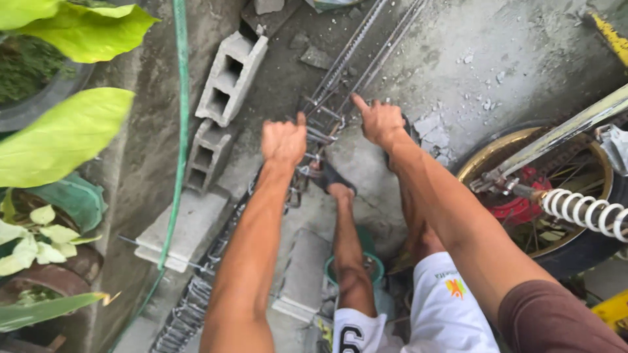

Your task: Tying rebar intersections together using wire ties and a manual twisting hook tool

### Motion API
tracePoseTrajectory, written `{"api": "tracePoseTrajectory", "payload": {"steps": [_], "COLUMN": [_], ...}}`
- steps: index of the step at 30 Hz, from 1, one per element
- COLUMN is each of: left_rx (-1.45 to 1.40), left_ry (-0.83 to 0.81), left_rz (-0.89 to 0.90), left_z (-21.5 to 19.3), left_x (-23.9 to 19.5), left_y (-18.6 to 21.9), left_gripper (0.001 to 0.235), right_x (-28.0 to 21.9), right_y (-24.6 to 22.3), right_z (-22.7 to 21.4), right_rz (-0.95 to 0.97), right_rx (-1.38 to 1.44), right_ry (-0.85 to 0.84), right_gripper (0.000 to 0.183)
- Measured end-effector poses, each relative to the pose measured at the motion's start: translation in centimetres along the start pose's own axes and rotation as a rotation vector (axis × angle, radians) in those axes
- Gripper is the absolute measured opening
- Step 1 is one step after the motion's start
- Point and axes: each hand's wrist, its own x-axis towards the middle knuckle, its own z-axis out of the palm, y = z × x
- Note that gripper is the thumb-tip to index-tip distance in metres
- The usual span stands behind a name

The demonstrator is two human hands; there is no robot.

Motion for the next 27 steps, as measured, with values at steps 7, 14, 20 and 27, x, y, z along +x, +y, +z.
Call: {"api": "tracePoseTrajectory", "payload": {"steps": [7,14,20,27], "left_rx": [-0.153,-0.302,-0.2,-0.552], "left_ry": [-0.11,-0.215,-0.204,-0.094], "left_rz": [0.014,-0.152,-0.169,-0.31], "left_z": [-8.1,-8.2,-2.8,-16.7], "left_x": [-4.9,-1.8,0.4,-10.7], "left_y": [2.8,2.4,-2.0,-0.3], "left_gripper": [0.061,0.061,0.056,0.053], "right_x": [-1.2,1.8,-1.3,-2.6], "right_y": [0.0,-0.5,-0.4,-0.6], "right_z": [-2.0,0.3,-2.9,-2.3], "right_rz": [-0.007,0.006,0.003,0.043], "right_rx": [0.051,0.104,0.131,0.186], "right_ry": [-0.062,-0.01,-0.058,-0.128], "right_gripper": [0.071,0.063,0.067,0.074]}}
